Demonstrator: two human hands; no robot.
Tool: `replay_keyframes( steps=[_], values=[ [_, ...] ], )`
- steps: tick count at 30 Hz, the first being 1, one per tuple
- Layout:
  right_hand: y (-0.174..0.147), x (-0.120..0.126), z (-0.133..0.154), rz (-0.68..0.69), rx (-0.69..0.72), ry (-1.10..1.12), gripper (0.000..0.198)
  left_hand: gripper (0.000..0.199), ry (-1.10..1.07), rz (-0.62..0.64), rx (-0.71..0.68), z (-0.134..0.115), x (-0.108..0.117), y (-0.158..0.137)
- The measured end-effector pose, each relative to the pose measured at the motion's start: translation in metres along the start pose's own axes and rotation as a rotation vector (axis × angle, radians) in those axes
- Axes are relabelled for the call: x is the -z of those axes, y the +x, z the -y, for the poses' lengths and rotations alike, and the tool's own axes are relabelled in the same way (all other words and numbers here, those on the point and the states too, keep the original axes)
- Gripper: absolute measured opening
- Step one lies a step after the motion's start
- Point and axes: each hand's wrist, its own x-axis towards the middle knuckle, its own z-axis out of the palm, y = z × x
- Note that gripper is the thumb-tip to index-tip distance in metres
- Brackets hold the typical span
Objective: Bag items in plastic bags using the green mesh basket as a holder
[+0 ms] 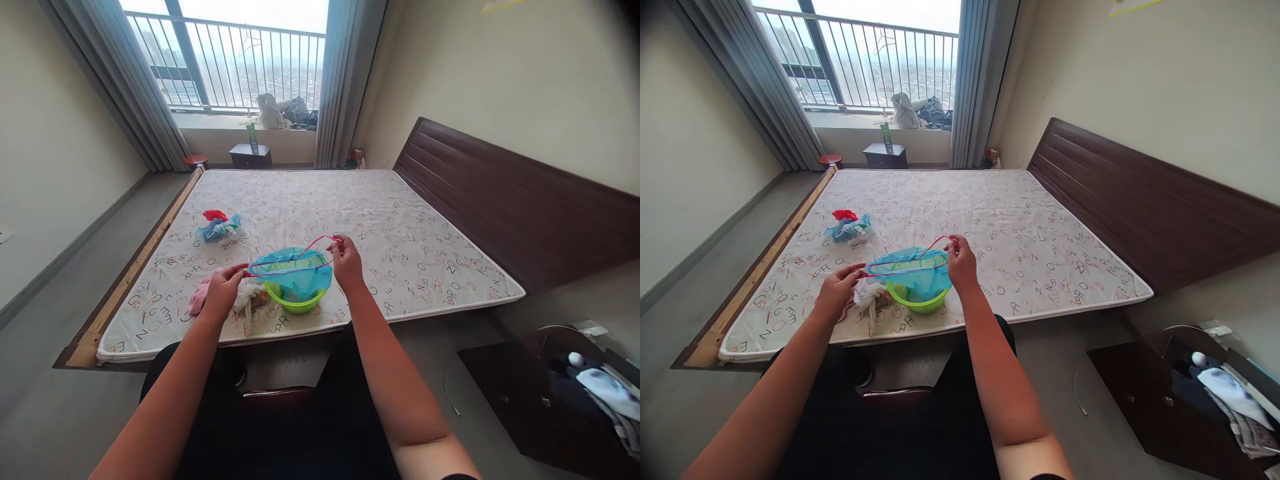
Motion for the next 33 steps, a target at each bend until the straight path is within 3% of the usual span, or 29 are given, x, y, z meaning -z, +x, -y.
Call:
replay_keyframes(
  steps=[5,8,10,13,15,18,23,26,30,31,33],
  values=[
    [0.009,0.019,0.038,0.068,0.124,-0.232,0.03,0.021,0.378,0.164,0.046,-0.008,0.011,0.018],
    [0.009,0.032,0.051,0.061,0.129,-0.271,0.022,0.009,0.441,0.236,0.082,-0.013,0.022,0.021],
    [0.007,0.038,0.055,0.062,0.1,-0.182,0.018,0.01,0.45,0.225,0.072,-0.021,0.027,0.019],
    [0.001,0.041,0.056,0.06,-0.002,0.169,0.019,0.019,0.29,0.167,0.043,-0.036,0.027,0.014],
    [-0.003,0.037,0.055,0.048,-0.062,0.381,0.021,0.03,0.01,0.109,0.057,-0.045,0.021,0.01],
    [-0.011,0.028,0.055,0.013,-0.072,0.533,0.021,0.037,-0.321,0.024,0.06,-0.051,0.007,0.005],
    [-0.027,0.017,0.06,0.1,-0.095,0.768,0.02,0.036,-0.283,-0.008,-0.1,-0.055,-0.011,-0.012],
    [-0.037,0.008,0.067,0.258,0.005,0.501,0.027,0.037,-0.131,0.083,-0.158,-0.064,-0.015,-0.03],
    [-0.05,-0.027,0.065,0.519,0.311,-0.003,0.074,0.033,0.012,0.201,-0.2,-0.081,-0.019,-0.05],
    [-0.054,-0.039,0.059,0.569,0.347,-0.084,0.076,0.032,0.011,0.216,-0.205,-0.084,-0.019,-0.053],
    [-0.059,-0.061,0.043,0.613,0.361,-0.227,0.058,0.03,-0.013,0.201,-0.208,-0.089,-0.017,-0.055]
  ],
)
